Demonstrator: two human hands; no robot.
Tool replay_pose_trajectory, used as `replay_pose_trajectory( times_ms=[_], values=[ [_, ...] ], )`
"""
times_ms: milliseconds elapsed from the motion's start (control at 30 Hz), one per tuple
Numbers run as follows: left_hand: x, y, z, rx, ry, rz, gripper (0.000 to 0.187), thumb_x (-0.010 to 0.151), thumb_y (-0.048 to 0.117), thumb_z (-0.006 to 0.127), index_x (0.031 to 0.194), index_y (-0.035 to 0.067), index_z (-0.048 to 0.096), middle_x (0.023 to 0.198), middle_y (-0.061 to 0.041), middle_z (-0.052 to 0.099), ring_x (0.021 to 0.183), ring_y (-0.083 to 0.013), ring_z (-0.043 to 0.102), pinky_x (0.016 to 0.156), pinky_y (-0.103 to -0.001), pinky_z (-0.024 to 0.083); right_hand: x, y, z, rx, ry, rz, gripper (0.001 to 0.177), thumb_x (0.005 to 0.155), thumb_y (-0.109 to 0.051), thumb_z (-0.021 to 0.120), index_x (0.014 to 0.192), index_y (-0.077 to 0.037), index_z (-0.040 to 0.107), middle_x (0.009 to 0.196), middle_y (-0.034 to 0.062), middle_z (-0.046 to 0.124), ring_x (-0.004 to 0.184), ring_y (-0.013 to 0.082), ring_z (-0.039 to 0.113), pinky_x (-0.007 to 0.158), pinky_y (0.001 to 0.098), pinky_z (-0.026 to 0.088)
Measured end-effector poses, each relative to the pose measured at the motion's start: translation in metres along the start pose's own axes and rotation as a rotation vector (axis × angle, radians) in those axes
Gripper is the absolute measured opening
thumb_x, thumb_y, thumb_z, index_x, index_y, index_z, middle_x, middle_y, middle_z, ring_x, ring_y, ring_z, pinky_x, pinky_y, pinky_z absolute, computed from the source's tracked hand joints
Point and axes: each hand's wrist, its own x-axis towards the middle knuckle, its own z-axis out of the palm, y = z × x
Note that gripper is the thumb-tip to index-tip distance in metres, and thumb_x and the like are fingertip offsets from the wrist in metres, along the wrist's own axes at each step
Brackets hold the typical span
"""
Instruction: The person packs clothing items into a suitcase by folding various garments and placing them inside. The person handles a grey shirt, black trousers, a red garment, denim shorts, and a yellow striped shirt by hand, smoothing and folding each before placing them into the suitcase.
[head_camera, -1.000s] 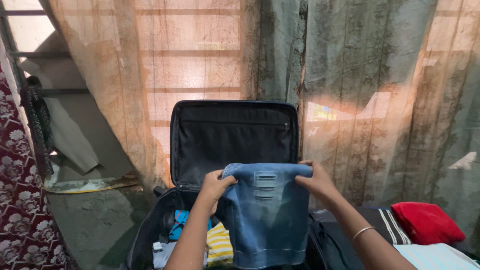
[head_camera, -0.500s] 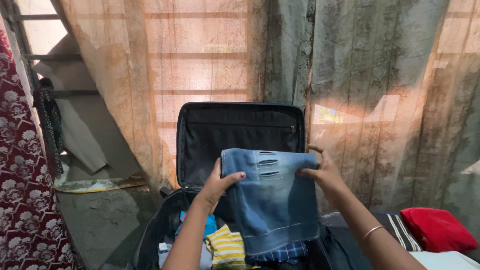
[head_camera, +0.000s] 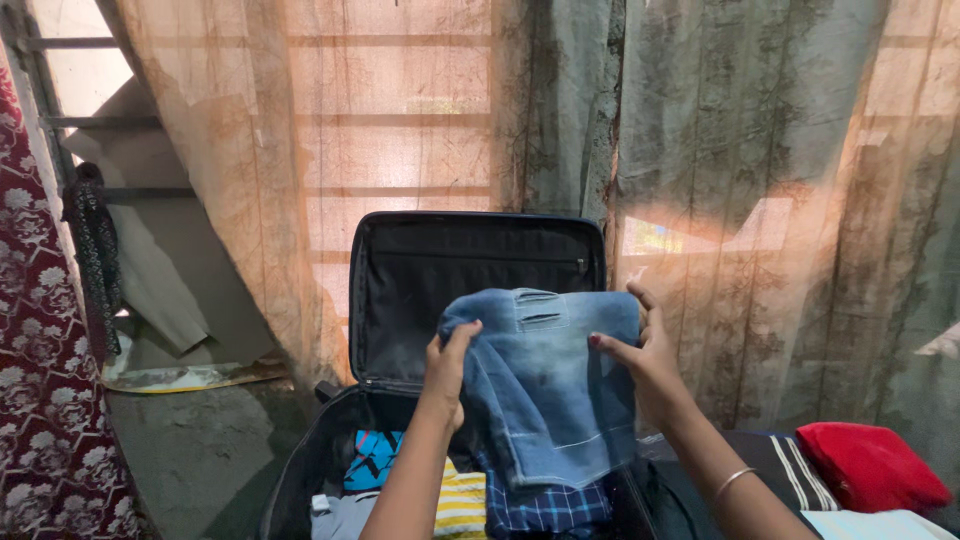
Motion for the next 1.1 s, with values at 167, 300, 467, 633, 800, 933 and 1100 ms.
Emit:
replay_pose_trajectory(
  times_ms=[167, 300, 467, 633, 800, 933, 1100],
  values=[
    [0.009, 0.011, -0.004, 0.227, 0.048, -0.045, 0.037, 0.079, 0.036, 0.069, 0.101, 0.006, 0.075, 0.094, -0.003, 0.073, 0.090, -0.0174, 0.067, 0.086, -0.031, 0.050, 0.009, 0.008, -0.016, -0.113, 0.070, 0.196, 0.077, 0.078, -0.002, 0.076, 0.146, -0.010, 0.040, 0.112, 0.0196, 0.073, 0.101, 0.0229, 0.071, 0.089, 0.0333, 0.058],
    [0.014, -0.002, -0.008, 0.255, 0.049, -0.136, 0.040, 0.077, 0.037, 0.069, 0.101, 0.006, 0.074, 0.092, -0.005, 0.072, 0.091, -0.0195, 0.066, 0.087, -0.031, 0.049, 0.016, 0.026, -0.016, 0.068, 0.092, 0.184, 0.070, 0.083, -0.002, 0.072, 0.146, -0.004, 0.043, 0.120, 0.0157, 0.068, 0.107, 0.0217, 0.068, 0.090, 0.0346, 0.057],
    [0.038, -0.006, -0.020, 0.817, 0.173, 0.417, 0.039, 0.082, 0.044, 0.083, 0.094, 0.007, 0.082, 0.117, -0.005, 0.056, 0.108, -0.0203, 0.058, 0.085, -0.032, 0.049, 0.009, 0.010, -0.020, 0.075, -0.123, 0.388, 0.096, 0.069, 0.015, 0.069, 0.153, -0.015, 0.033, 0.128, 0.0124, 0.062, 0.107, 0.0213, 0.068, 0.091, 0.0338, 0.058],
    [0.036, -0.004, -0.029, 0.483, 0.084, -0.383, 0.035, 0.082, 0.032, 0.072, 0.096, 0.000, 0.073, 0.096, -0.017, 0.072, 0.087, -0.0313, 0.068, 0.079, -0.044, 0.052, 0.016, 0.023, -0.020, 0.071, -0.076, 0.247, 0.097, 0.068, 0.023, 0.057, 0.155, -0.007, 0.030, 0.133, 0.0150, 0.060, 0.104, 0.0234, 0.066, 0.088, 0.0348, 0.057],
    [0.033, -0.025, -0.034, -0.155, 0.013, -0.340, 0.034, 0.084, 0.016, 0.060, 0.107, -0.006, 0.070, 0.104, -0.020, 0.074, 0.095, -0.0325, 0.072, 0.095, -0.050, 0.057, 0.015, 0.034, -0.026, 0.163, 0.030, 0.329, 0.088, 0.075, 0.017, 0.057, 0.154, -0.009, 0.030, 0.125, 0.0161, 0.064, 0.101, 0.0237, 0.068, 0.086, 0.0346, 0.059],
    [0.023, -0.031, -0.028, -0.426, -0.022, -0.320, 0.038, 0.085, 0.020, 0.053, 0.113, -0.002, 0.067, 0.111, -0.017, 0.076, 0.101, -0.0312, 0.073, 0.096, -0.045, 0.056, 0.012, 0.034, -0.031, 0.429, 0.002, 0.387, 0.080, 0.083, -0.006, 0.069, 0.155, -0.014, 0.037, 0.117, 0.0076, 0.062, 0.096, 0.0188, 0.065, 0.077, 0.0357, 0.059],
    [0.022, -0.036, -0.018, -0.472, -0.096, -0.364, 0.041, 0.088, 0.029, 0.055, 0.113, 0.000, 0.068, 0.115, -0.019, 0.072, 0.100, -0.0326, 0.071, 0.094, -0.046, 0.057, 0.007, 0.027, -0.024, 0.365, -0.044, 0.540, 0.074, 0.090, -0.025, 0.071, 0.154, -0.009, 0.038, 0.123, 0.0102, 0.063, 0.101, 0.0209, 0.068, 0.081, 0.0358, 0.059]
  ],
)
